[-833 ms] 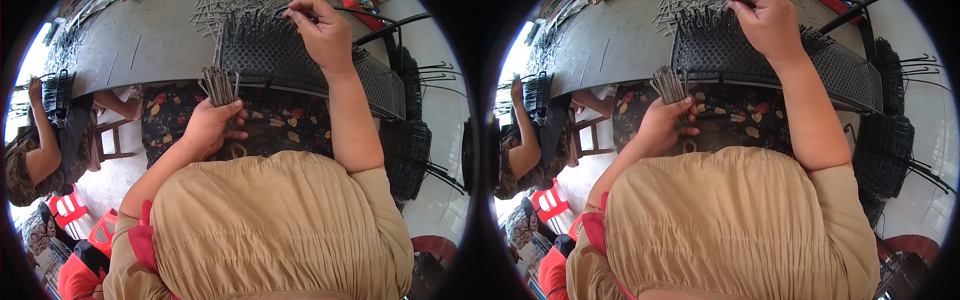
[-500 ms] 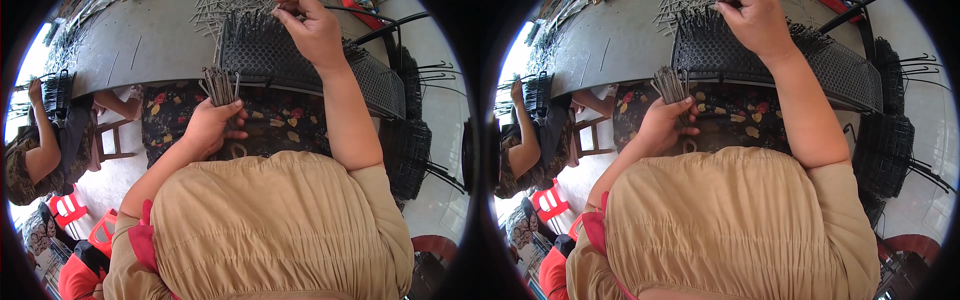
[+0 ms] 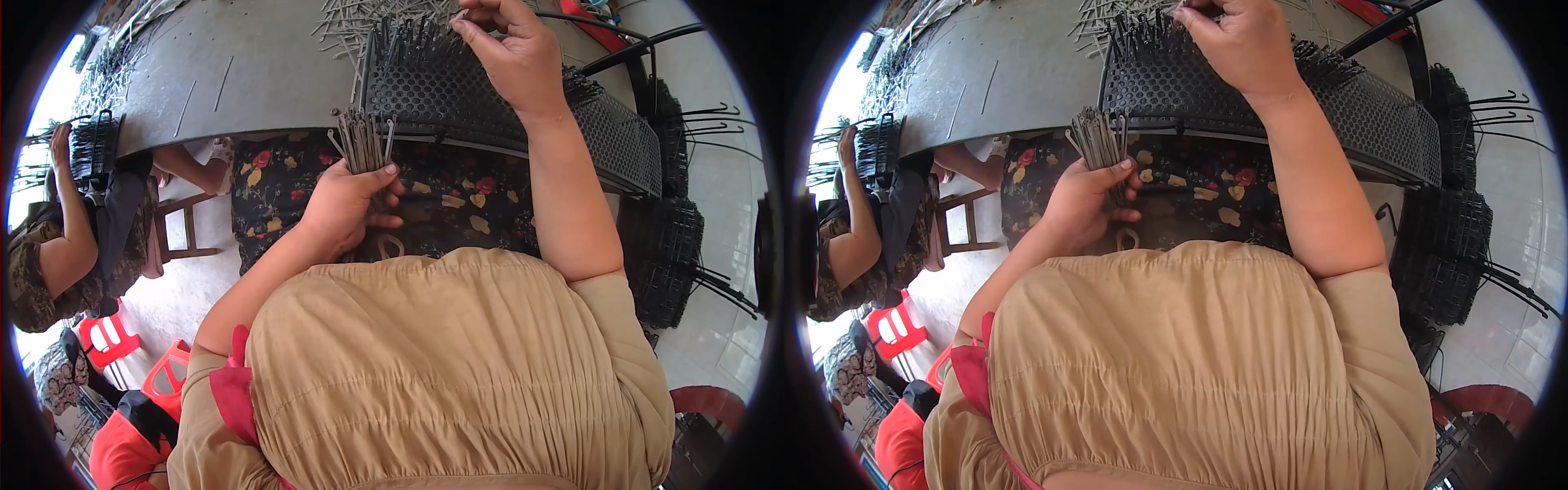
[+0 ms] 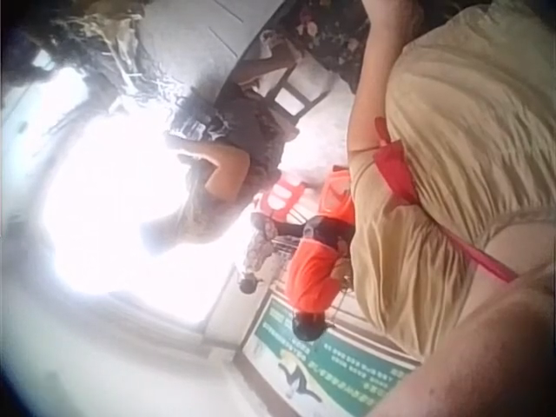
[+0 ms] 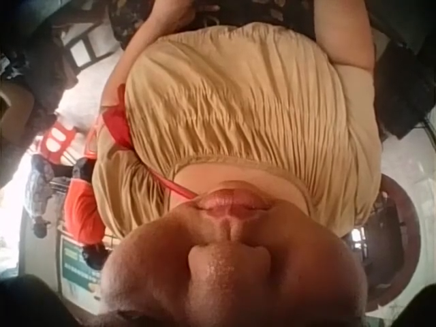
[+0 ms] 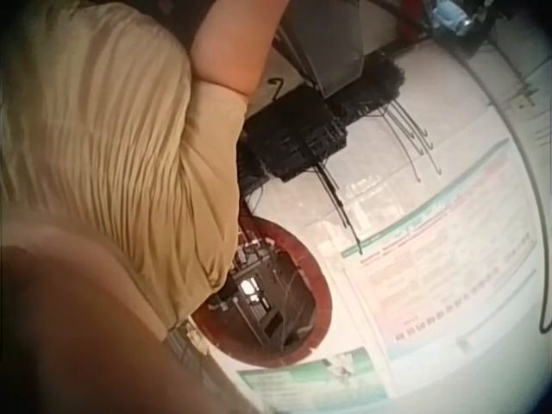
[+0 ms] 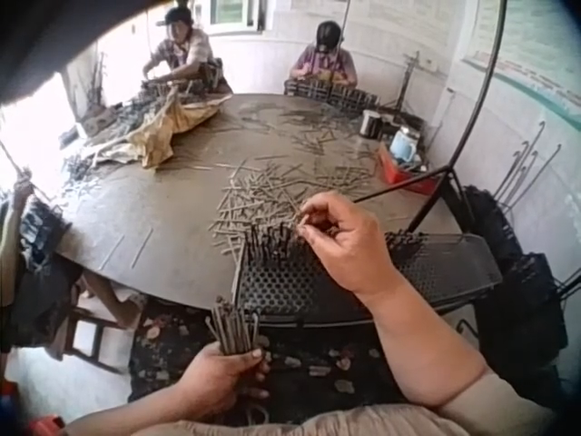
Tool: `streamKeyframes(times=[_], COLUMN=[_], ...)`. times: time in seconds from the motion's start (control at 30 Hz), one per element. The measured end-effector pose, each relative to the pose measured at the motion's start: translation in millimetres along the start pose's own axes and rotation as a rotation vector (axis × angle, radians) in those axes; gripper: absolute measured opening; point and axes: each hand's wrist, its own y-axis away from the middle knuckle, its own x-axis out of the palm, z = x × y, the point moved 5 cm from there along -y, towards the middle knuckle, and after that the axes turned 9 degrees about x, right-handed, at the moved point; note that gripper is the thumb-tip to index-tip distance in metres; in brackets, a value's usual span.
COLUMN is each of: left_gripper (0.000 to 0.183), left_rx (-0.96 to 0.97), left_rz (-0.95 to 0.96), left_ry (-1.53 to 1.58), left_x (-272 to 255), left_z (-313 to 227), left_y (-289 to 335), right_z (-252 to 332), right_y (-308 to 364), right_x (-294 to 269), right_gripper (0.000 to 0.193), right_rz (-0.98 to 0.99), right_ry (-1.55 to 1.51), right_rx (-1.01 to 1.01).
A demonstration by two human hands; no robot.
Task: Sorting small metal wire pins and inserting them into a perforated rack.
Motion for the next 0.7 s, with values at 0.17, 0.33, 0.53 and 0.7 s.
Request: streamKeyframes(times=[0.17, 0.33, 0.53, 0.7], left_gripper=[0.013, 0.013, 0.02, 0.022], left_rx=[0.002, 0.048, 0.271, 0.28], left_rz=[0.024, -0.017, 0.177, 0.195], left_ry=[-0.004, 0.024, 0.212, 0.156], left_x=[0, -2, -1, -25], left_z=[0, -3, -27, -23], left_y=[-1, 4, 14, 25], right_z=[-16, 9, 11, -4], right_y=[-3, 8, 45, 58], right_x=[-2, -8, 25, 57], right_gripper=[0.016, 0.022, 0.028, 0.025], right_rz=[-0.008, -0.136, 0.165, 0.181], right_ry=[-0.03, -0.446, -0.715, -0.795], right_rx=[0.057, 0.014, 0.355, 0.592])
